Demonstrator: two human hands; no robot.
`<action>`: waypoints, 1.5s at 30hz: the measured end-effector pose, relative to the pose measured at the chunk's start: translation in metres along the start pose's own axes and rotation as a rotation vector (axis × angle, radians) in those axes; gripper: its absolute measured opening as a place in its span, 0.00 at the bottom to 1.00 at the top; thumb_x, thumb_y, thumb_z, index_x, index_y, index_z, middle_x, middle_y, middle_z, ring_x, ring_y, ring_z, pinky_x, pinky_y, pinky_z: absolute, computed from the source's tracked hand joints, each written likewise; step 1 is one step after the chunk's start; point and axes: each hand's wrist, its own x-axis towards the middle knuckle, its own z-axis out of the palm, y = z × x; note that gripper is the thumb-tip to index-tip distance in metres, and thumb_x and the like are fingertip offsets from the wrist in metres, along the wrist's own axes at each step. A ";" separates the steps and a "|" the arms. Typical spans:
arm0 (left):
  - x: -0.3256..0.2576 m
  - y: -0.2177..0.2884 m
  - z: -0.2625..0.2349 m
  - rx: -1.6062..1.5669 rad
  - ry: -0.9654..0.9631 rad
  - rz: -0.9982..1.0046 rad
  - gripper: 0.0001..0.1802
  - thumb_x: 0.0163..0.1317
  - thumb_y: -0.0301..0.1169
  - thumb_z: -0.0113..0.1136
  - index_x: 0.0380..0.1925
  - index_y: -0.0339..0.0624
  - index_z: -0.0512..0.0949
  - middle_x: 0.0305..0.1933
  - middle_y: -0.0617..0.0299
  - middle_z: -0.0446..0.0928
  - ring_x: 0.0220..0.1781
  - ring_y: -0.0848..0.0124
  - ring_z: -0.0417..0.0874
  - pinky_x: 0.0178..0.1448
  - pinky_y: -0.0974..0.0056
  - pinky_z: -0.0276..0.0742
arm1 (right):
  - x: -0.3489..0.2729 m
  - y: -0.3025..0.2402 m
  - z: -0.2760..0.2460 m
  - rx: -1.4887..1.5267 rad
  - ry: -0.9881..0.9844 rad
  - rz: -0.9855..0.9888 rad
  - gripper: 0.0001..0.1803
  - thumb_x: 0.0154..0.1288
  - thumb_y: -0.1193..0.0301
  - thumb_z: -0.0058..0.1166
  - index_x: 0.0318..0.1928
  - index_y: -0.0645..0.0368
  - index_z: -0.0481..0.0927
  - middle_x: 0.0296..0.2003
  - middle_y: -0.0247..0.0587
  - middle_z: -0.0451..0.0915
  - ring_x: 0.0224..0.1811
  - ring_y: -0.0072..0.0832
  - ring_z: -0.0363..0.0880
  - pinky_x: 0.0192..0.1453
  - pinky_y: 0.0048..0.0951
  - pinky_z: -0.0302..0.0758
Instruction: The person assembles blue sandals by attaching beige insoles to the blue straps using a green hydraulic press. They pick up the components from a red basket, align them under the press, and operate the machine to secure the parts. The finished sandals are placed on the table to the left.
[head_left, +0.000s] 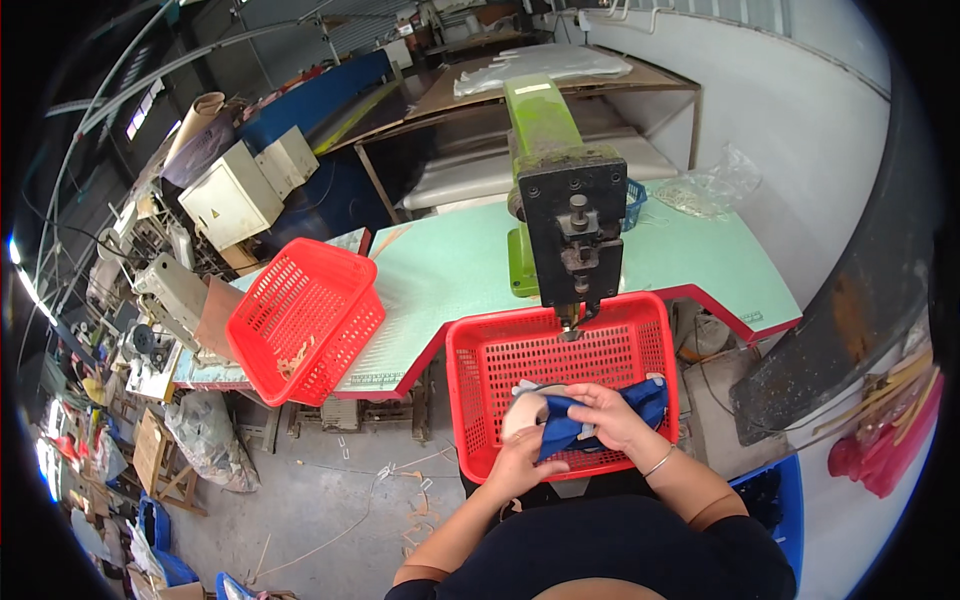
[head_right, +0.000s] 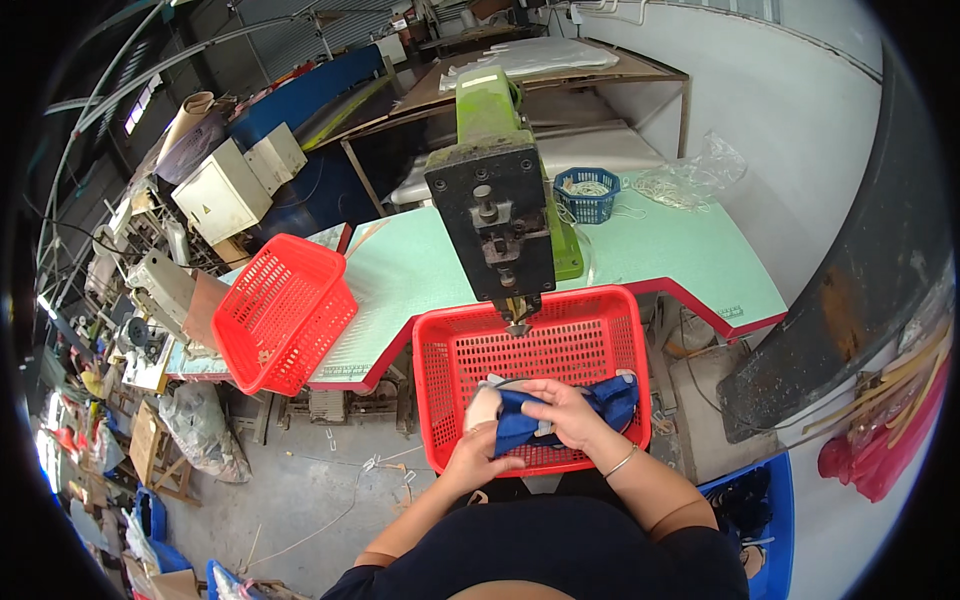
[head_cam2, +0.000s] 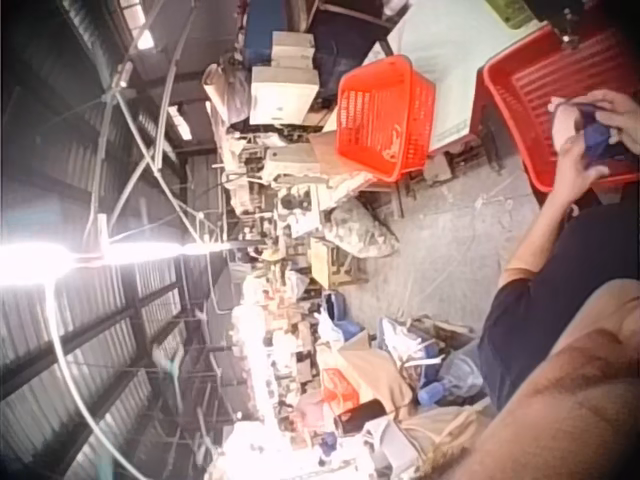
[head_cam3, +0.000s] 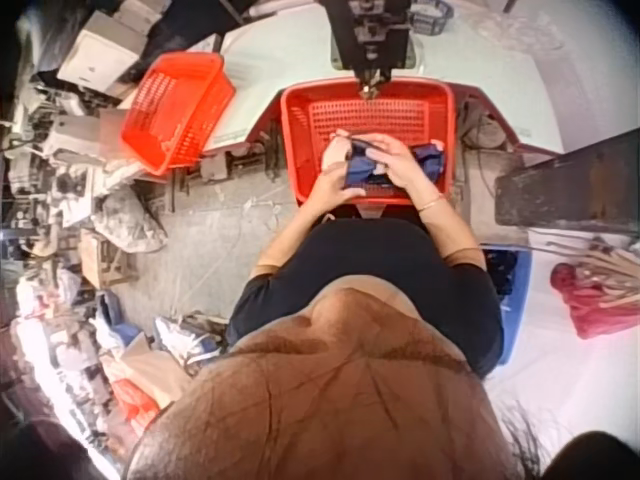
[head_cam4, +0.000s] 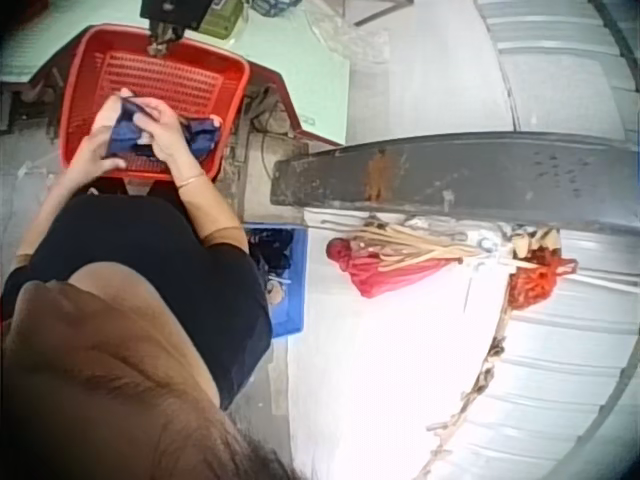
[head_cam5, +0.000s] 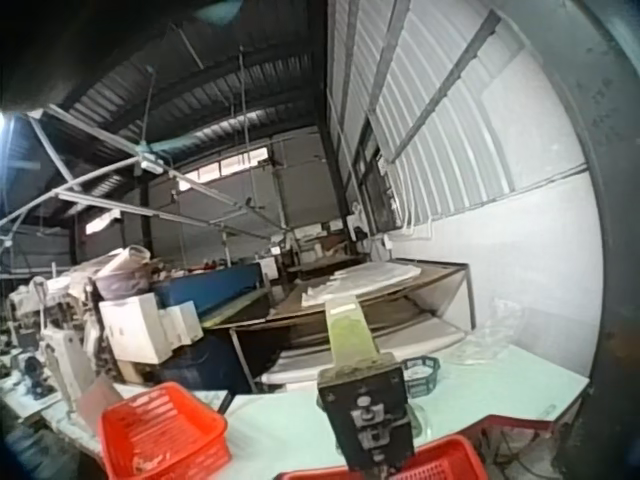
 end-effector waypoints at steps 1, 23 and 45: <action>-0.003 0.003 0.001 -0.515 0.005 -0.275 0.16 0.50 0.23 0.62 0.42 0.39 0.75 0.39 0.62 0.77 0.44 0.69 0.77 0.48 0.67 0.71 | -0.004 0.002 0.006 -0.251 -0.050 -0.092 0.20 0.54 0.79 0.58 0.49 0.64 0.72 0.43 0.36 0.74 0.44 0.22 0.72 0.49 0.22 0.70; -0.011 -0.046 0.004 -0.424 0.458 -0.467 0.08 0.56 0.25 0.60 0.36 0.35 0.76 0.34 0.61 0.79 0.36 0.74 0.79 0.43 0.69 0.75 | 0.015 0.051 0.000 -0.246 -0.085 0.040 0.08 0.63 0.74 0.51 0.42 0.61 0.75 0.35 0.31 0.75 0.38 0.21 0.74 0.44 0.22 0.71; 0.033 -0.032 -0.023 0.652 0.112 0.367 0.15 0.44 0.26 0.62 0.36 0.45 0.77 0.28 0.67 0.73 0.36 0.71 0.76 0.59 0.54 0.60 | 0.015 -0.004 0.000 -0.906 0.189 -0.327 0.07 0.57 0.70 0.55 0.34 0.61 0.79 0.28 0.40 0.80 0.31 0.28 0.79 0.38 0.27 0.73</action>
